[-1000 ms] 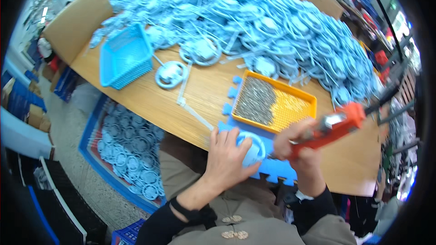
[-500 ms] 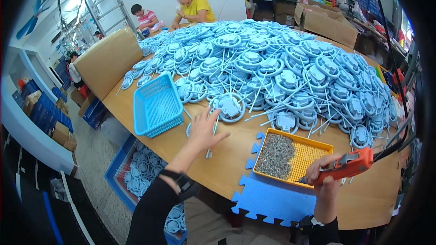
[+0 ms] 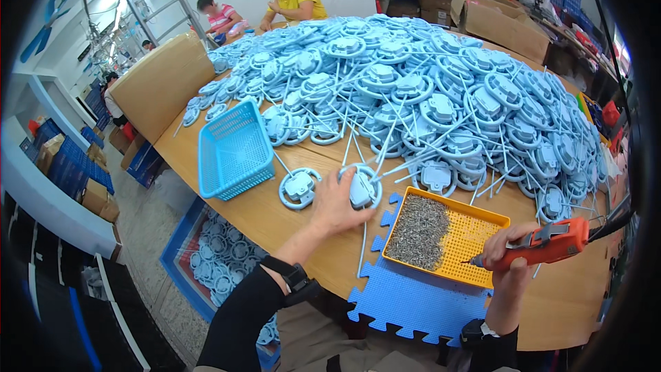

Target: Assembling plastic toy fan components using an electric screwdriver.

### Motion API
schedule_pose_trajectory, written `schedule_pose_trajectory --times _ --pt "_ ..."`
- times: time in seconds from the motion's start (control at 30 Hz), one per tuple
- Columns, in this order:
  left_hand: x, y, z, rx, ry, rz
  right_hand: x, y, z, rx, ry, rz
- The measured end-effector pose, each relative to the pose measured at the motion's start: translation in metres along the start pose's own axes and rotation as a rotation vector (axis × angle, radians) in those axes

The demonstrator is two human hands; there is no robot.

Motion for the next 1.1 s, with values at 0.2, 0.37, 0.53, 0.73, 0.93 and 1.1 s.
schedule_pose_trajectory --times 0.2,0.37,0.53,0.73,0.93,1.1 --pt "-0.005 -0.048 -0.033 -0.184 -0.048 0.019 0.010 -0.009 -0.008 -0.025 -0.037 0.021" --pt "0.021 -0.062 -0.081 -0.184 -0.462 -0.142 -0.004 -0.002 -0.025 -0.078 -0.084 0.100" --pt "-0.013 -0.100 -0.080 -0.024 -0.867 -0.117 -0.027 0.014 -0.030 -0.068 -0.042 0.060" --pt "-0.066 -0.172 -0.046 0.146 -0.412 0.260 -0.028 0.013 -0.043 -0.110 -0.066 0.083" --pt "-0.121 -0.148 -0.046 0.498 -0.128 0.679 -0.043 0.014 -0.055 -0.135 -0.057 0.072" --pt "-0.139 -0.142 -0.037 0.468 0.090 0.790 -0.049 0.018 -0.054 -0.118 0.023 0.110"
Point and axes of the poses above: each hand's wrist, its own y-axis towards the middle knuckle, its own z-axis out of the palm, x = y × z, the point moved 5 cm from there along y, towards the middle knuckle, and after that the axes turned 5 degrees about y, right-handed, at the moved point
